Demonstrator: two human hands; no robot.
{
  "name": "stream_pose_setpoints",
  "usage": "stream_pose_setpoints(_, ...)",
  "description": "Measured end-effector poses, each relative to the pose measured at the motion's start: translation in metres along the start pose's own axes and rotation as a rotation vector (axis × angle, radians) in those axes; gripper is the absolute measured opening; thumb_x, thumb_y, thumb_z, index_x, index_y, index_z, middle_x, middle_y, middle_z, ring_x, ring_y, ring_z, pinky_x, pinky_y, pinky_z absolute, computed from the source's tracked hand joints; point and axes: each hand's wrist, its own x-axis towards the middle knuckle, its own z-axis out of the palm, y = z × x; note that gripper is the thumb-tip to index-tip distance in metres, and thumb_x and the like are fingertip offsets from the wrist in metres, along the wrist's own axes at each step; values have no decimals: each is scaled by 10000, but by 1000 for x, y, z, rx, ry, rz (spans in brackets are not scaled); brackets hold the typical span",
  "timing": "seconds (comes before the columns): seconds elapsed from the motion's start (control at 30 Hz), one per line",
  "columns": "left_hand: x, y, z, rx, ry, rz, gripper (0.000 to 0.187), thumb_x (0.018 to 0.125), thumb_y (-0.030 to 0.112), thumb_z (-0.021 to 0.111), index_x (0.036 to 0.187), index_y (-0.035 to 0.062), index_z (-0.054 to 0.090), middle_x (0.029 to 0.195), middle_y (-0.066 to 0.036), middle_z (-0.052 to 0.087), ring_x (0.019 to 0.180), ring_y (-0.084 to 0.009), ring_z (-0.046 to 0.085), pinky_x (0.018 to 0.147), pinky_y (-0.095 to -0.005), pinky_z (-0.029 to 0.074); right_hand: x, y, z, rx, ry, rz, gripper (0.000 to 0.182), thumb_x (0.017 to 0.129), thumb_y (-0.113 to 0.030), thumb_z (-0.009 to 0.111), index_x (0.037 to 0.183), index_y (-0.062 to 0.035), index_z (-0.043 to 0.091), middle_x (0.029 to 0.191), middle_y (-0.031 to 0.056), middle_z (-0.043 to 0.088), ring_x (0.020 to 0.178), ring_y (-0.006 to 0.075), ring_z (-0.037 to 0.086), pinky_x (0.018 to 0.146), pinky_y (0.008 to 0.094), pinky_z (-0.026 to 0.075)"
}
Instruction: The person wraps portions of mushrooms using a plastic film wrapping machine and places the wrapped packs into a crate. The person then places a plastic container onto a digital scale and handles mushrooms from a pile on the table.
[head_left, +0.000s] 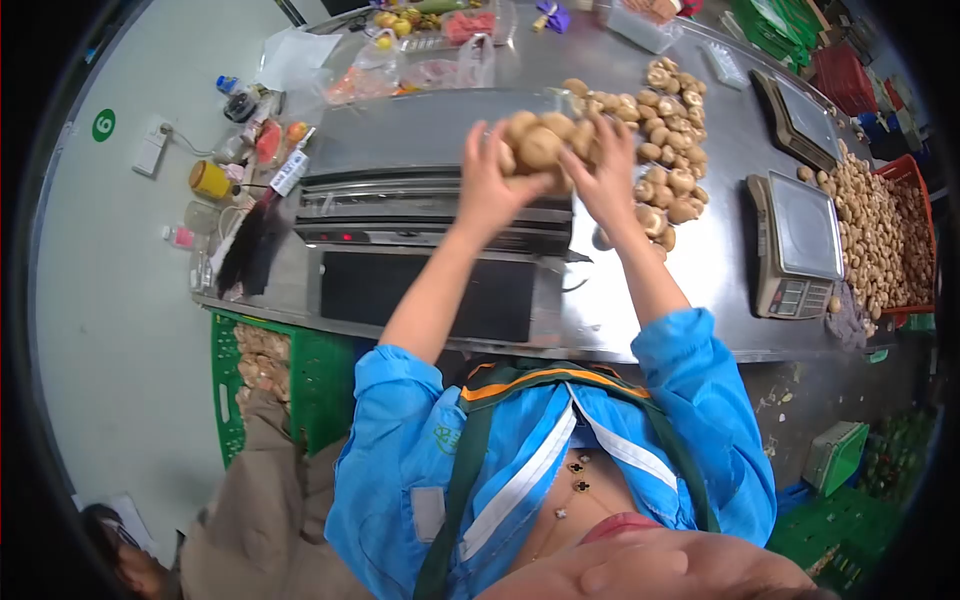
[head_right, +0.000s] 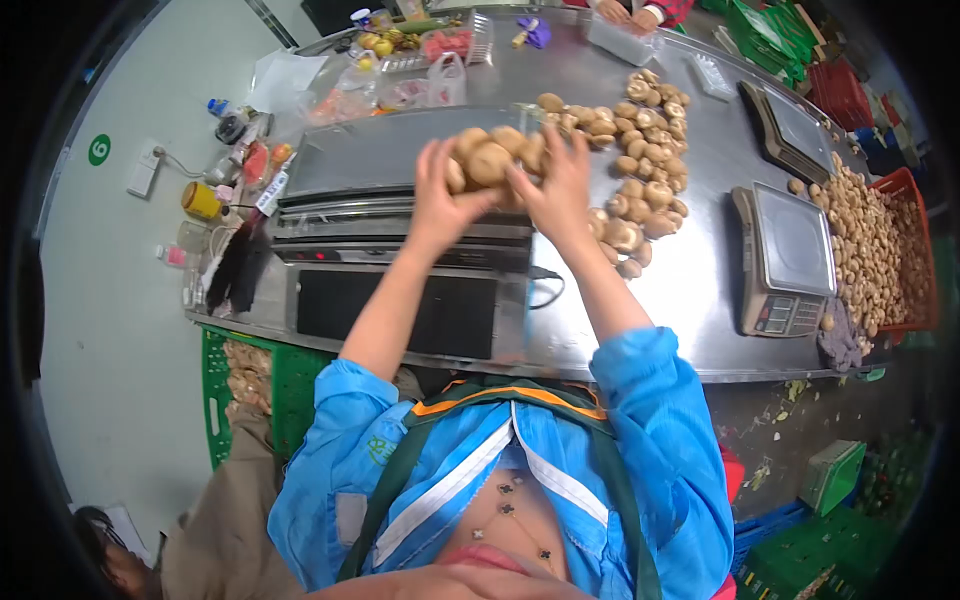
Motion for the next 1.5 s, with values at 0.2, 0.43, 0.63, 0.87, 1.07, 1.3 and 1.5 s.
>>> stream_pose_setpoints(0.2,57,-170,-119,6,-51,-64,797,648,438,755,1291,126,404,1320,-234,301,1194,-394,366,981,-438,341,37,-73,184,-17,-211,279,739,706,-514,640,1289,-117,420,1322,244,325,1158,421,384,961,461,344)
stream_pose_setpoints(0.43,57,-235,-177,162,-227,-128,665,776,462,601,1321,151,380,1378,-174,327,1236,-363,341,1021,-428,276,36,-77,191,216,-272,322,747,775,-444,624,1332,-25,356,1287,240,425,1178,322,436,978,380,356)
stream_pose_setpoints(0.63,63,-217,-315,644,-770,754,420,796,159,533,1215,140,511,882,-11,561,840,-176,532,848,-309,377,22,-45,59,-430,-736,-421,244,720,-169,655,962,-136,673,665,77,595,629,247,588,618,374,466)
stream_pose_setpoints(0.87,46,-243,-262,660,-657,1056,396,746,106,511,1132,164,580,634,27,495,646,-133,509,723,-286,391,-4,-35,101,-302,-703,-690,347,715,-146,636,1055,-107,582,660,49,572,612,238,582,571,364,457)
stream_pose_setpoints(1.07,36,-175,-292,-296,-283,110,155,883,203,521,924,72,593,558,-25,534,524,-154,523,557,-279,397,-20,-89,56,570,-442,227,154,924,-147,408,905,-16,487,644,106,572,587,168,584,580,324,484)
stream_pose_setpoints(1.3,182,-253,-167,-343,94,-142,225,917,197,455,963,14,576,895,-125,639,822,-203,620,711,-313,458,151,-46,206,618,-49,143,200,917,-176,449,986,-7,529,906,160,643,874,268,617,774,355,473)
stream_pose_setpoints(1.5,129,-322,-148,308,-188,569,213,851,181,478,990,55,579,978,-177,585,912,-342,547,802,-364,424,99,-2,229,-125,-306,-536,287,911,-281,442,970,-30,569,1004,167,595,921,344,566,802,385,439)
